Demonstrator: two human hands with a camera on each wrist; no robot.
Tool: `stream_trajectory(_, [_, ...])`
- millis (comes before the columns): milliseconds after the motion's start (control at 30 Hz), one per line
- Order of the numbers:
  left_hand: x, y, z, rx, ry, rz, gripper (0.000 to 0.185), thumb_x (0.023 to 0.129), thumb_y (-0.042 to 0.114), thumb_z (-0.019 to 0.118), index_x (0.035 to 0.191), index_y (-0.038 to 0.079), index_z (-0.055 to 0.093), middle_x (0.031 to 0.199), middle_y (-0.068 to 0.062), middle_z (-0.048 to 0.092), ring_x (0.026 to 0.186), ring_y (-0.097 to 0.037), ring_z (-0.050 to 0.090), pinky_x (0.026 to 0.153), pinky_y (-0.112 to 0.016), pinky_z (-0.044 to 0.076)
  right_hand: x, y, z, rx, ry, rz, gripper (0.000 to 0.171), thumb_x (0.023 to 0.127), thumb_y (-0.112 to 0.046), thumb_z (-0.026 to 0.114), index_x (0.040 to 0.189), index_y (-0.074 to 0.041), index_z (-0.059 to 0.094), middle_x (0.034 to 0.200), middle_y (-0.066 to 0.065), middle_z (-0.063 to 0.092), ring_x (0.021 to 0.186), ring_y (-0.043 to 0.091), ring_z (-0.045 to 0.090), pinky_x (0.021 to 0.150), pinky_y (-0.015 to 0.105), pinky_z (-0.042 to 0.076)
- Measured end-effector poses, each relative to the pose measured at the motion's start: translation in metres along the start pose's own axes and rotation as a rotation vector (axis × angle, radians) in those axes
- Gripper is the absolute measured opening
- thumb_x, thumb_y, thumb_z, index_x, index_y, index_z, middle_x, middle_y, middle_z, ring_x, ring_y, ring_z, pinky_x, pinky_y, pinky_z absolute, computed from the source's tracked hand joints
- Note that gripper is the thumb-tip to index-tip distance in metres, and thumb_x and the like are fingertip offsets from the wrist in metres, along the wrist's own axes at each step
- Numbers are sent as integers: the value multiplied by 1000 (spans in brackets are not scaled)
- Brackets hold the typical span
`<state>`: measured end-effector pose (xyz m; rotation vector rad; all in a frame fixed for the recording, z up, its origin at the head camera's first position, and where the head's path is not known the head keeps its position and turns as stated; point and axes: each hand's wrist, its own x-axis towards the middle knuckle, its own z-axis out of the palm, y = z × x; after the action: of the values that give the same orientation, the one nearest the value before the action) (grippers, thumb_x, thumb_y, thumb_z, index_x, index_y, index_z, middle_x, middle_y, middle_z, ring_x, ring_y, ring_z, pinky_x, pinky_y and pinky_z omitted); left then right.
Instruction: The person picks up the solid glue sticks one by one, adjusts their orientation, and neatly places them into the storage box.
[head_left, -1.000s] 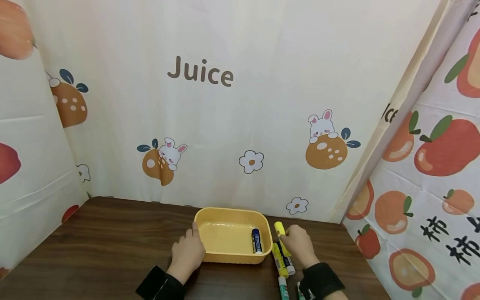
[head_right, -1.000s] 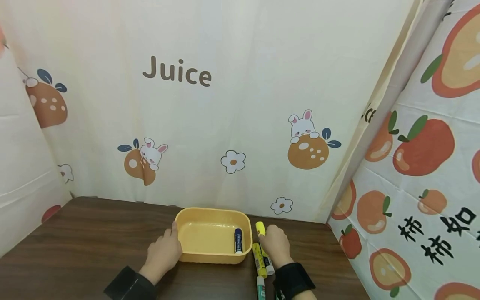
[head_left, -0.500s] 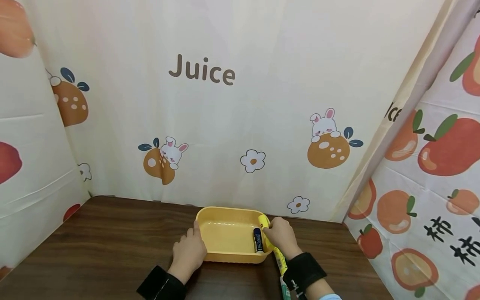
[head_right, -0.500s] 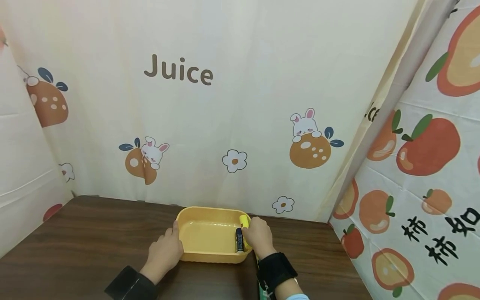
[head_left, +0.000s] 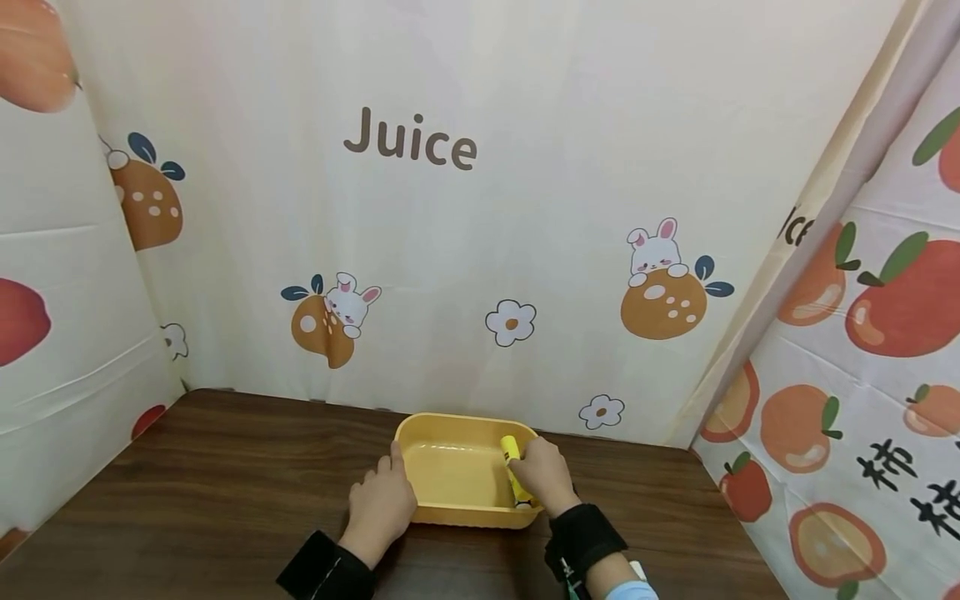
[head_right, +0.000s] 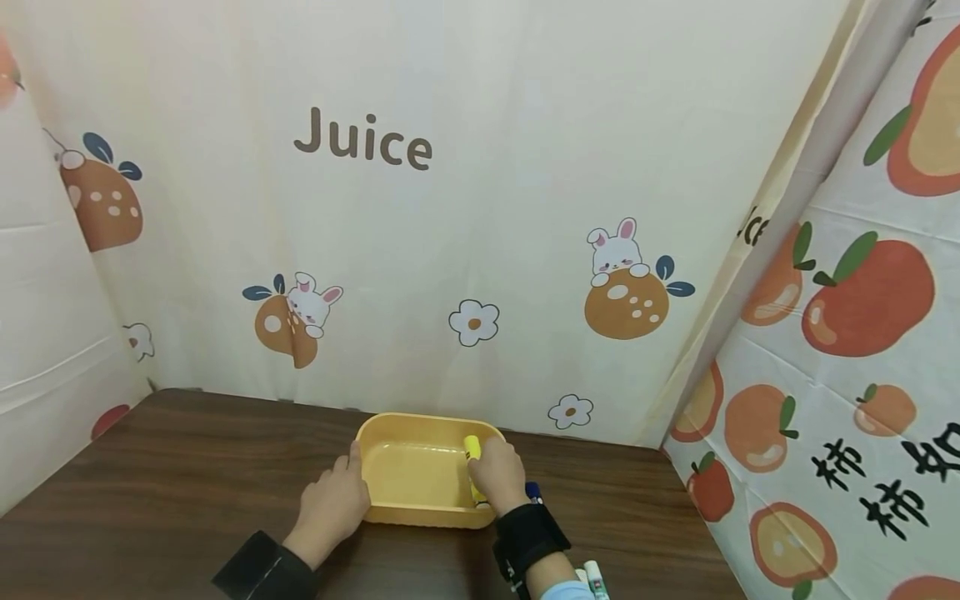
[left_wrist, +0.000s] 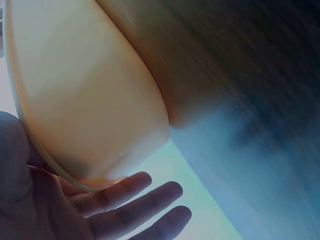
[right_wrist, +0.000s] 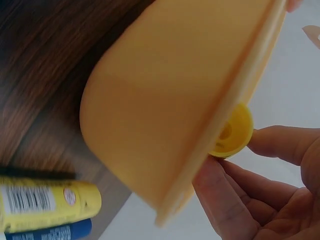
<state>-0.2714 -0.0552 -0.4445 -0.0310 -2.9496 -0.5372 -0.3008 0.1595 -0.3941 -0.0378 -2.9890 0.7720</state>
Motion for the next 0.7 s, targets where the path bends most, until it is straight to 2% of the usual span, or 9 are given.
stream_trajectory(300, [1,-2,3,3,7,-2,57,90,14,49,138,-11,34,114,-23,57,83,-34,58,67,-49,47,3,-4,16,19,-30,29,31,82,-11,63,54,-9,50,50,-1,45,42,9,47,40,18,39])
stream_trajectory(500, [1,-2,3,12,7,-6,57,90,15,49,139,-11,35,114,-22,57,83,-34,58,67,-49,48,2,-6,24,7,-18,18,41,81,-10,64,49,-14,39,45,-5,34,39,8,37,39,18,30])
stream_trajectory(700, [0,-1,3,16,18,-4,56,91,16,49,138,-10,35,112,-21,57,81,-33,58,65,-47,47,1,-5,29,-18,-14,34,41,81,-11,63,50,-15,36,46,-5,32,40,9,36,40,19,29])
